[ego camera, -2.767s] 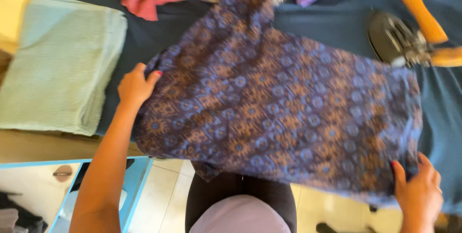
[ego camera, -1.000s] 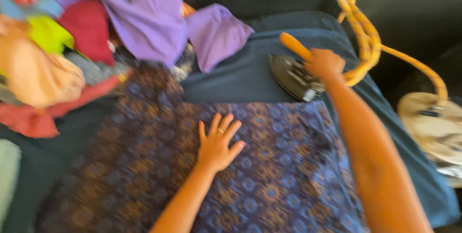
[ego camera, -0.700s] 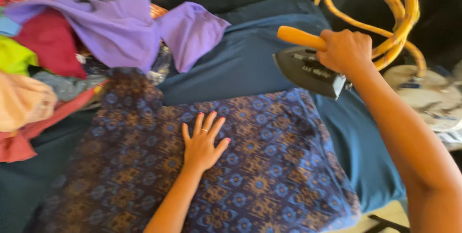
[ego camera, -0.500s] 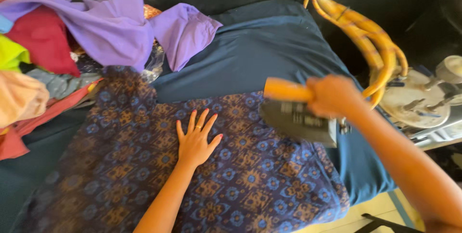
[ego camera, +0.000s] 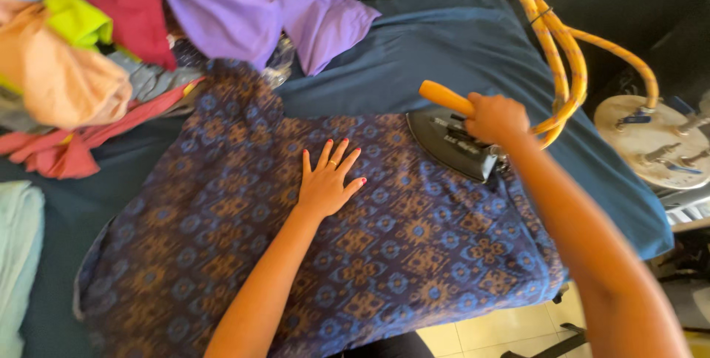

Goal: The person irons a light green towel and then a patterned shirt on a blue ironing board. They use a steam iron, smoothing the fabric and adjusting the items as needed.

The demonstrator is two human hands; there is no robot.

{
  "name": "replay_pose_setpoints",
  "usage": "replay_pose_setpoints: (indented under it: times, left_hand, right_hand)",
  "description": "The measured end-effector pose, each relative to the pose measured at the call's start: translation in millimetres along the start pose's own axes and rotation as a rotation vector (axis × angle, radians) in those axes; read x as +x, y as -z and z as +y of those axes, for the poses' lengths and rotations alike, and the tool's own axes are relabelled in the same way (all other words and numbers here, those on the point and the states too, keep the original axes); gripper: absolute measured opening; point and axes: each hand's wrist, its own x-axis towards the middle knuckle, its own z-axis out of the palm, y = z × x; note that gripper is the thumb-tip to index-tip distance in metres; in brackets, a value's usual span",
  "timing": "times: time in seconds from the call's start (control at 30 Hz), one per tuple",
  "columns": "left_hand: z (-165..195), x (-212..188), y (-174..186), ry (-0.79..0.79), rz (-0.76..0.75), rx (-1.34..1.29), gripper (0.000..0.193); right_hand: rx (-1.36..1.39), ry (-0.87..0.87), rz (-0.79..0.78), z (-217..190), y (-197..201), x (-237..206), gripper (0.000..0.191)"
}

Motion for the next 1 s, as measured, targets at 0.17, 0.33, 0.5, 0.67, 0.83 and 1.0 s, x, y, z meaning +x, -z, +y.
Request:
replay_pose_setpoints:
  times: [0.17, 0.33, 0.5, 0.67, 0.83, 1.0]
  left_hand:
    - [-46, -48, 41, 0.072, -0.030, 0.051, 0.072]
    - [-102, -95, 69, 0.064, -0.028, 0.093, 0.073]
    - [-174, -144, 100, 0.131, 0.045, 0.300, 0.068]
    - [-241, -205, 135, 0.399, 0.259, 0.365, 0.061]
    - [-277, -237, 133, 0.557, 0.476, -0.021, 0.035]
    - [-305, -224, 130, 0.583, 0.476, -0.456, 0.026]
  right_hand:
    - [0.130, 0.422, -0.385, 8, 22, -8, 0.045]
    - [0.382, 0.420, -0.767, -1, 36, -62, 0.038]
    - [0.199, 0.462, 0.001, -38, 29, -100, 0.048]
    - [0.046, 0.072, 0.205, -89, 10, -65, 0.057]
    - [0.122, 0.234, 0.122, -108, 22, -33, 0.054]
    - [0.178, 0.544, 0.091, -137, 28, -45, 0.053]
